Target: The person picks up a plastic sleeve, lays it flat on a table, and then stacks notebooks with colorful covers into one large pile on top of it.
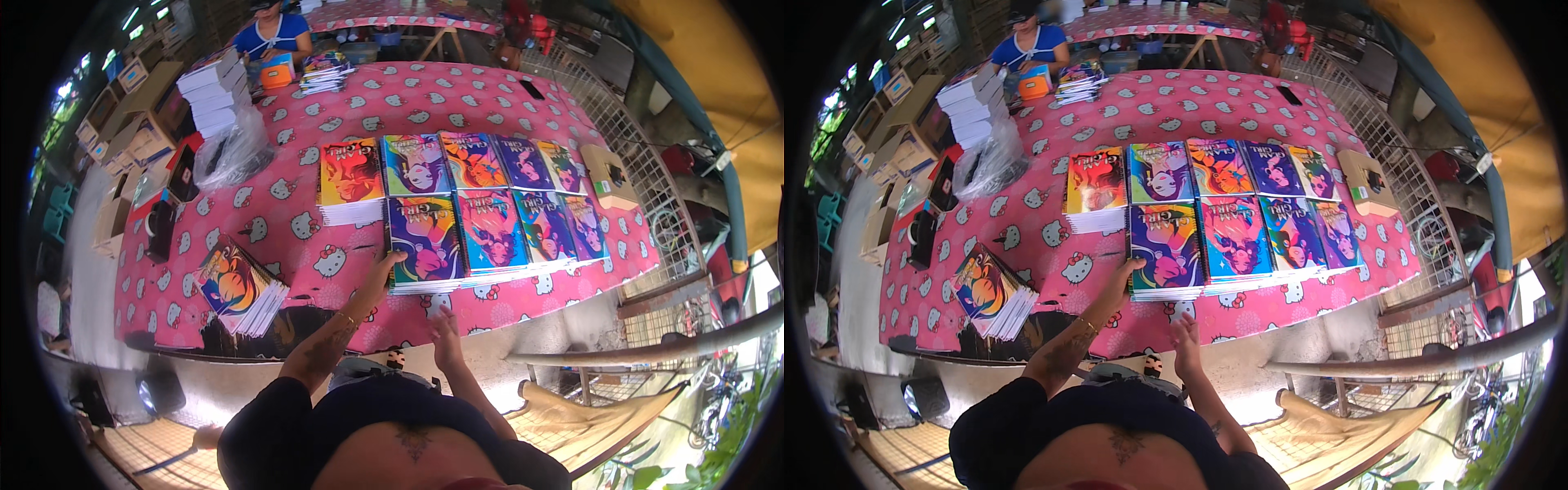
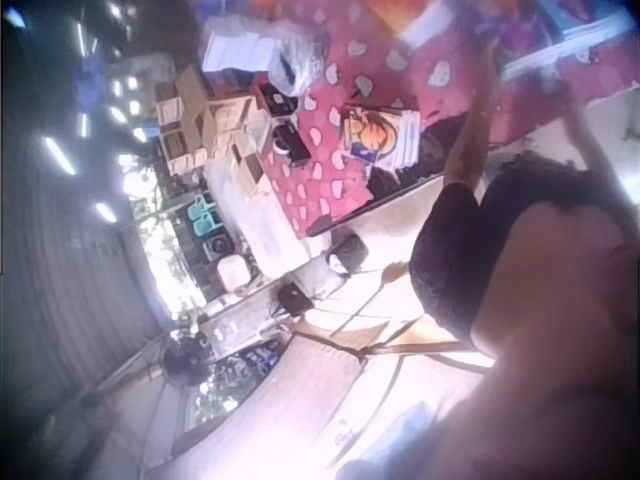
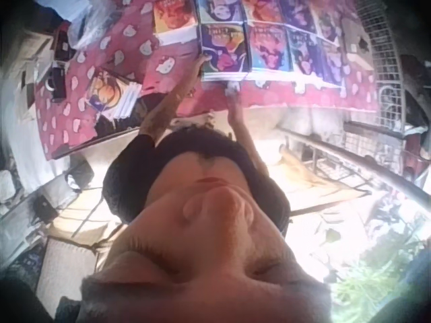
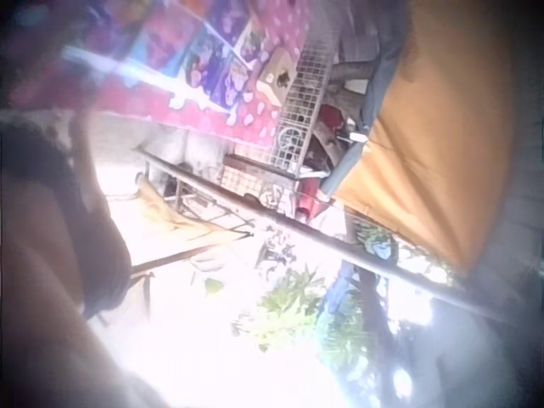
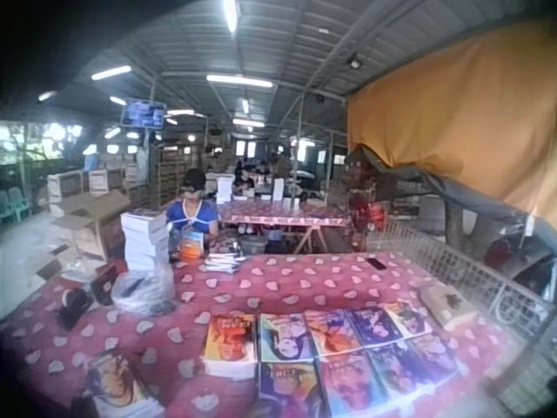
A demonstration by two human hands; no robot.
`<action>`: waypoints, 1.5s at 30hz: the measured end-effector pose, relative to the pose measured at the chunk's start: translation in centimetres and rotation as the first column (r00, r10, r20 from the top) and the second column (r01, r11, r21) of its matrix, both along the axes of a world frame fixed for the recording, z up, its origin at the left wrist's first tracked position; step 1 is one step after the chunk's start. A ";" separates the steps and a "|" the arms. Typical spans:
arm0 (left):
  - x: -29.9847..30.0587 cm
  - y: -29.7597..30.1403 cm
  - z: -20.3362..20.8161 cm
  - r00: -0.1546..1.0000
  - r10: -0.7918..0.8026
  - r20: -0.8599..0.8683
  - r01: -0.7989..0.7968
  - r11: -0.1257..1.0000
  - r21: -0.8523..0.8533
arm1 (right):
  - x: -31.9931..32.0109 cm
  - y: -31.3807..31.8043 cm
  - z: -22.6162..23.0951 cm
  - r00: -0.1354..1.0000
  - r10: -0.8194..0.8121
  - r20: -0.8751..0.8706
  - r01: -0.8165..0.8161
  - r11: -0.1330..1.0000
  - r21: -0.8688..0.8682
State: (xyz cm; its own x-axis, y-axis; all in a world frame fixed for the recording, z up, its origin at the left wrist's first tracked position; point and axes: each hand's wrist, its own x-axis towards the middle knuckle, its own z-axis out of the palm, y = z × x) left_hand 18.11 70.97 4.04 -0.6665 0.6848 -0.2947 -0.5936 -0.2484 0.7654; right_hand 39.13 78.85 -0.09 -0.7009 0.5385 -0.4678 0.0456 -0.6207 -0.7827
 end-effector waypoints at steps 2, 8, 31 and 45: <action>-0.6 -0.3 0.9 0.998 -0.055 -0.010 0.054 0.993 -0.104 | -0.3 -0.4 0.5 0.992 0.129 0.010 -0.129 0.989 0.071; -2.3 -2.6 4.2 0.933 -0.284 -0.220 0.240 0.949 -0.207 | -3.1 -4.4 1.3 0.756 0.651 0.065 -0.651 0.739 0.172; -8.4 -36.2 1.0 0.731 0.662 0.165 -0.675 0.737 0.032 | -26.3 -22.2 4.4 0.655 0.745 -0.127 -0.680 0.654 0.331; -29.9 -24.4 1.5 0.994 0.093 0.050 -0.099 0.986 0.131 | -37.2 -15.7 3.3 0.946 0.266 -0.183 -0.172 0.894 0.414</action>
State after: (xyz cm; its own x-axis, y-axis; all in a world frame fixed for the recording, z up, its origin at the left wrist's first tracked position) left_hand -11.76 46.57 5.51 -0.7194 0.6534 -0.2357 -0.5945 -0.4035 0.6955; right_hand 1.93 63.13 3.23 -0.8838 0.4632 -0.0660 -0.0648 -0.2608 -0.9632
